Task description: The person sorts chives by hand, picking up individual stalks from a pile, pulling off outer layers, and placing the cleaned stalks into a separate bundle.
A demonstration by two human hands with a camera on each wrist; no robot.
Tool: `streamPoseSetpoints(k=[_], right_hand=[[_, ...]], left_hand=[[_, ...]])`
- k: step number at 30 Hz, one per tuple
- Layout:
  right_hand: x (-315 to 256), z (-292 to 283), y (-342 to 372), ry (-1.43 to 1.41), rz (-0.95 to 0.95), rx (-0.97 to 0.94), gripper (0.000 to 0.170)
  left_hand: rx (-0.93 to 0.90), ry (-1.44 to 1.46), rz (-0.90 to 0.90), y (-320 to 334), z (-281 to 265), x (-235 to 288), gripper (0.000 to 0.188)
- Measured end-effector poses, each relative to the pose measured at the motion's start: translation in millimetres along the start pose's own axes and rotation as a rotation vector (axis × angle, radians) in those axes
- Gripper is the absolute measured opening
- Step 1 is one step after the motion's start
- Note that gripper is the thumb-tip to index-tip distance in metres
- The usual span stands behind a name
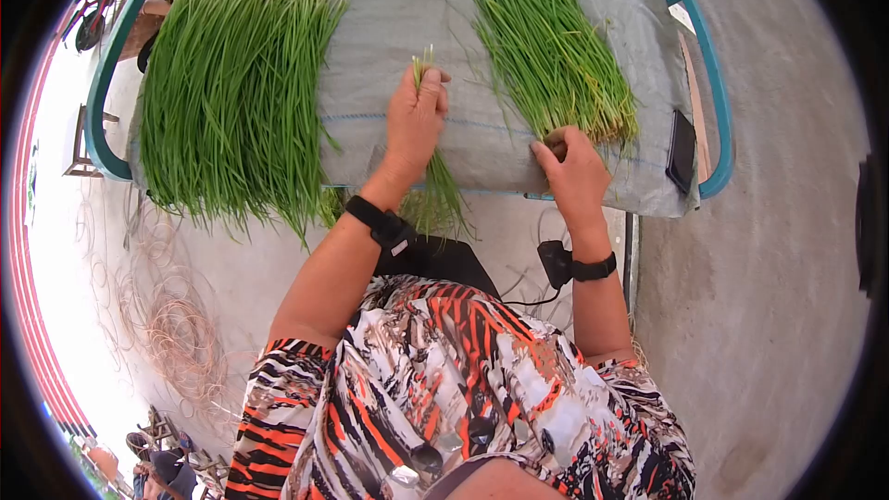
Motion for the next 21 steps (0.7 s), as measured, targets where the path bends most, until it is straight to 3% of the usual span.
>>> streamPoseSetpoints(k=[5,11,14,17,20,21], right_hand=[[21.0,6.9,-3.8,-0.272,0.026,-0.044,0.019],[40.5,10.9,-0.7,-0.994,-0.021,-0.313,0.016],[38.5,11.9,6.4,-1.129,0.054,-0.477,0.016],[49.0,16.6,8.6,-1.213,0.046,-0.523,0.017],[46.2,8.1,13.6,-1.172,0.017,-0.532,0.016],[45.1,5.3,15.6,-1.164,0.005,-0.529,0.016]], left_hand=[[0.044,-0.064,-0.030,2.3,-2.6,8.3,0.024],[0.036,-0.016,-0.057,-1.5,-2.6,5.2,0.021],[0.064,-0.149,-0.095,-0.6,0.4,8.9,0.018],[0.100,-0.654,0.126,0.0,11.1,26.8,0.017],[-0.180,-0.584,-0.025,13.3,68.5,36.8,0.021],[-0.271,-0.643,0.006,17.4,89.8,43.9,0.022]])
Point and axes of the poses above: each hand's wrist, its own y-axis away from the middle knuckle, its own z-axis out of the palm, x = y × z, the point moved 7 cm from there along -y, towards the middle knuckle, and after that the axes turned 14 degrees about -x, right-handed, at the moved point
